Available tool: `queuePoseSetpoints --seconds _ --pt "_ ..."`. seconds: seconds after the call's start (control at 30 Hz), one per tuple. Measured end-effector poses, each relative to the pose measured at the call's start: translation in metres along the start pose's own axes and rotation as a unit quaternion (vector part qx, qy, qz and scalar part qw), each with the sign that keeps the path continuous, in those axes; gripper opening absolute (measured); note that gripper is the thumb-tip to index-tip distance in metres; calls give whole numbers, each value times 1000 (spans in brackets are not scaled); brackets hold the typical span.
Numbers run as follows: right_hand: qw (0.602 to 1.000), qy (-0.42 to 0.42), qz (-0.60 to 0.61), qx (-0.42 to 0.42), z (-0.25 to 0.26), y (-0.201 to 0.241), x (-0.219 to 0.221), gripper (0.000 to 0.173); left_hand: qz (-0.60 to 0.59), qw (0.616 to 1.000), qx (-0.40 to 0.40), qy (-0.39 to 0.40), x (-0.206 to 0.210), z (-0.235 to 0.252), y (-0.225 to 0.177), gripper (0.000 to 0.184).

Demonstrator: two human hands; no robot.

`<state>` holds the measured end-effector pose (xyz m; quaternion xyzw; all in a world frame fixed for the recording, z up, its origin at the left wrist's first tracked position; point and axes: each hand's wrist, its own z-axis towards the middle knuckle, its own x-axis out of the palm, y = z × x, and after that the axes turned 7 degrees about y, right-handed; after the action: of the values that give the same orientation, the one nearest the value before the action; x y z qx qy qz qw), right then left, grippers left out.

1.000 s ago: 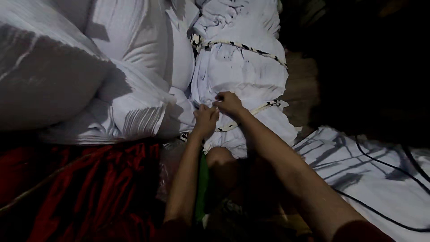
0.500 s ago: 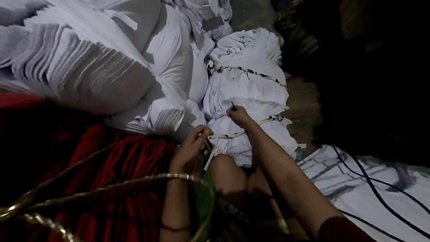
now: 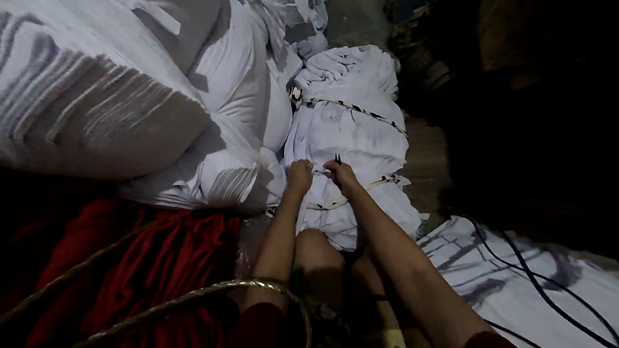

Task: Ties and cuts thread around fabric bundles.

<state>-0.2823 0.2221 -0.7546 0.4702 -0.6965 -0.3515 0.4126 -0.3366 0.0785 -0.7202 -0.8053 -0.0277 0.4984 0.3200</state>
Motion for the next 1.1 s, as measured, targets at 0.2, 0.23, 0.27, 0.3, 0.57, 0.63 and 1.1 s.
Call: queuePoseSetpoints --seconds 0.2,0.23,0.27,0.3,0.57,0.63,1.1 --pt "996 -24 -33 -84 4 -5 -10 30 -74 995 -54 -33 -13 11 -23 32" --pt "994 -28 -37 -97 2 -4 -12 31 -84 993 -59 -52 -13 10 -23 32" --pt "993 -25 -47 -108 -1 -4 -13 31 -100 990 -58 -77 -12 9 -22 33" --pt "991 -20 -68 -117 -5 -2 -12 31 -121 985 -50 -109 -10 8 -22 32" --pt "963 35 -233 -130 -2 9 7 39 -102 972 66 -200 -4 -11 -24 25" --pt "959 6 -263 -109 6 8 8 26 -139 973 25 -180 -9 -1 -16 27" --pt "953 -45 -295 -61 -10 18 6 17 -1 997 49 -56 18 7 -4 26"
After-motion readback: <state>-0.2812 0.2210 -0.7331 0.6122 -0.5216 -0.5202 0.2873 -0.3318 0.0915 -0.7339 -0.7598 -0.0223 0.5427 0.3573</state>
